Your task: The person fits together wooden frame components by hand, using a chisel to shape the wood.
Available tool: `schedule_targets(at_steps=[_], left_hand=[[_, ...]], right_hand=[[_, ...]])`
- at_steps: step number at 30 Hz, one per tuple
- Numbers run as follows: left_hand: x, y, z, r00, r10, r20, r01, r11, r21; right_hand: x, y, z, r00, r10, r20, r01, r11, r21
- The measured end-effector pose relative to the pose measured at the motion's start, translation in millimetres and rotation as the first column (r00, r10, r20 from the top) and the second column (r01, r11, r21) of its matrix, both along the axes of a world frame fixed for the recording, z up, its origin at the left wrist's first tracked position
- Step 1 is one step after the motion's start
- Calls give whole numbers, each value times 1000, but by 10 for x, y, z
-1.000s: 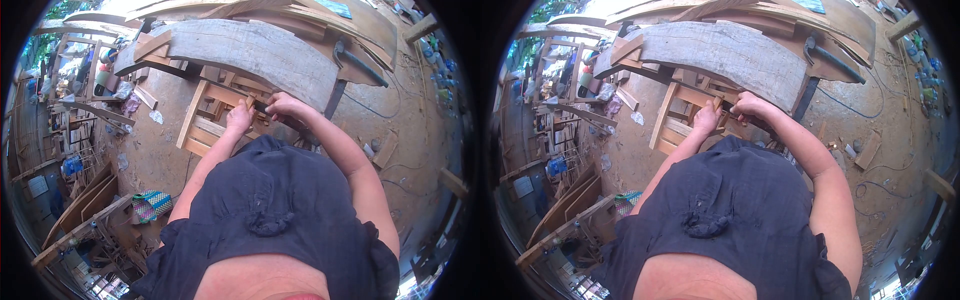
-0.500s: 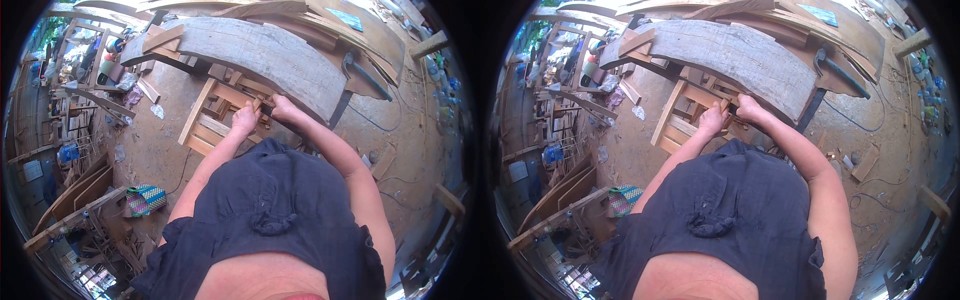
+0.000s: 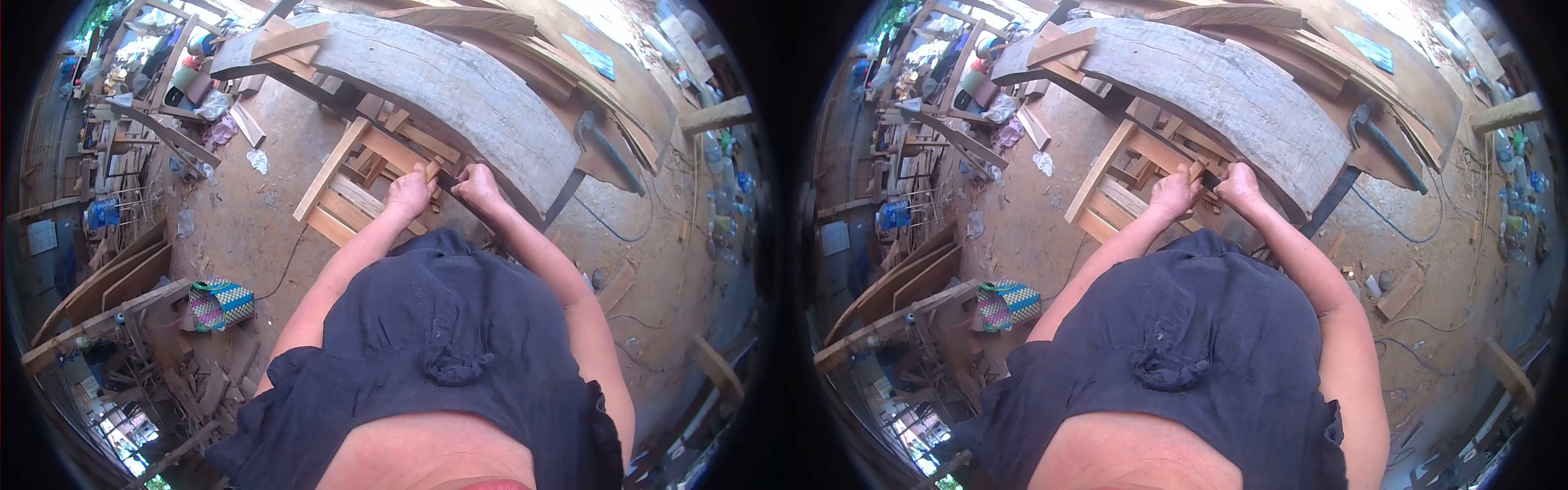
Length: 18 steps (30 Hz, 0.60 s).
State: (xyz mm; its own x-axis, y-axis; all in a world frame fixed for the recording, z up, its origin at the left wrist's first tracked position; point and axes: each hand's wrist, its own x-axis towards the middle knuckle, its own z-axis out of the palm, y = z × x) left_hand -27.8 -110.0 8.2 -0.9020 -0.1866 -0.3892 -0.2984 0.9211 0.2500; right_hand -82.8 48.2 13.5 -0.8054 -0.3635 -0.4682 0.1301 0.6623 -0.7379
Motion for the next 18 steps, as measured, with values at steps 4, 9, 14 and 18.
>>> schedule_targets(at_steps=[4, 9, 14, 18], left_hand=[[7, -8, 7, 1000, 1, 9, -1, 1000, 19], [4, -3, 23, 1000, 7, 13, -8, 1000, 25], [16, -18, 10, 1000, 10, 5, -11, 999, 39], [22, -20, 20, 1000, 2, -4, -2, 999, 32]], right_hand=[[28, 37, -67, 996, 39, -84, -40, 999, -6], [92, 116, 113, 955, 182, -236, -163, 982, 99], [147, 101, 78, 913, 275, -302, -220, 954, 203], [214, 81, 6, 926, 256, -276, -188, 950, 251]])
